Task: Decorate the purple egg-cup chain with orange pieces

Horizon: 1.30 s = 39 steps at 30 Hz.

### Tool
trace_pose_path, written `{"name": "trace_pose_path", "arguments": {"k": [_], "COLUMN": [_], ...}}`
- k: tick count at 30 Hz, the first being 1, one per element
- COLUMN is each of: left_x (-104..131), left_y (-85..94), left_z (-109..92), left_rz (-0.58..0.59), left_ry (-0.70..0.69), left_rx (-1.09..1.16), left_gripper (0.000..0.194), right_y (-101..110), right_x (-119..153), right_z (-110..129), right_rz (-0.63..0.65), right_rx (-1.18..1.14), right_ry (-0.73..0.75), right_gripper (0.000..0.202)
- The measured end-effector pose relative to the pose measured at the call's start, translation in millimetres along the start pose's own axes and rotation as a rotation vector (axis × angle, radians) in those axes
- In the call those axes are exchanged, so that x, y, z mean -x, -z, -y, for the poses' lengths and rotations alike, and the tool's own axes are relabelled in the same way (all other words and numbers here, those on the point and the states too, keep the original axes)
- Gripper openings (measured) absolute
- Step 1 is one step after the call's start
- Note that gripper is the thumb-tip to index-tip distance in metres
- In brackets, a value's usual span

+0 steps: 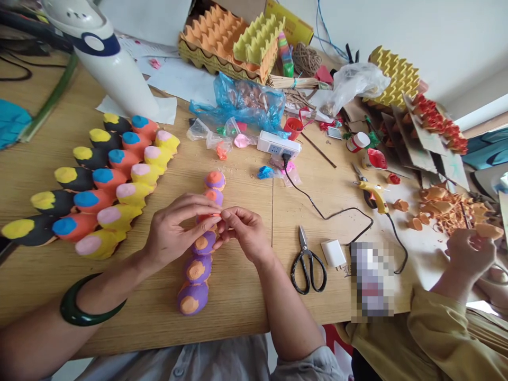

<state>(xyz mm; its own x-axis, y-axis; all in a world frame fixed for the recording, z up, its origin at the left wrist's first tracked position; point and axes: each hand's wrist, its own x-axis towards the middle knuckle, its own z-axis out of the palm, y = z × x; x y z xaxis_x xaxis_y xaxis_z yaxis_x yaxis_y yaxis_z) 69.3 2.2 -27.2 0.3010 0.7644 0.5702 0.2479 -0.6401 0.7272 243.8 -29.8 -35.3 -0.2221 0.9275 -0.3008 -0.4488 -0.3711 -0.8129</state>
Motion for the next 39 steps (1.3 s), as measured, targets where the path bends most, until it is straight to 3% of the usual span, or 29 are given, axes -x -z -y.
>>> {"name": "trace_pose_path", "arguments": {"k": [7, 11, 15, 19, 25, 28, 32, 39], "left_x": [-1, -1, 1, 2, 2, 3, 3, 1], "left_y": [1.0, 0.6, -0.4, -0.6, -0.3, 0.1, 0.8, -0.7], "left_z": [-1, -2, -2, -2, -3, -4, -4, -7], "left_rz": [0.026, 0.016, 0.012, 0.030, 0.027, 0.006, -0.061, -0.108], "left_ry": [0.046, 0.027, 0.043, 0.061, 0.057, 0.079, 0.196, 0.508], "left_rx": [0.012, 0.009, 0.024, 0.030, 0.004, 0.026, 0.153, 0.434], "left_gripper": [0.015, 0.005, 0.003, 0.014, 0.007, 0.008, 0.004, 0.018], "right_y": [0, 0, 0, 0, 0, 2, 5, 10], "right_x": [-1, 0, 0, 0, 0, -3, -6, -8], "right_z": [-1, -2, 0, 1, 0, -1, 1, 4], "right_rz": [0.003, 0.015, 0.020, 0.009, 0.039, -0.030, -0.164, -0.203], "right_rx": [0.007, 0.021, 0.010, -0.001, 0.007, 0.007, -0.048, -0.139], "right_ry": [-0.001, -0.001, -0.008, -0.026, -0.032, 0.032, 0.131, 0.143], "right_gripper": [0.040, 0.040, 0.040, 0.041, 0.037, 0.035, 0.029, 0.016]}}
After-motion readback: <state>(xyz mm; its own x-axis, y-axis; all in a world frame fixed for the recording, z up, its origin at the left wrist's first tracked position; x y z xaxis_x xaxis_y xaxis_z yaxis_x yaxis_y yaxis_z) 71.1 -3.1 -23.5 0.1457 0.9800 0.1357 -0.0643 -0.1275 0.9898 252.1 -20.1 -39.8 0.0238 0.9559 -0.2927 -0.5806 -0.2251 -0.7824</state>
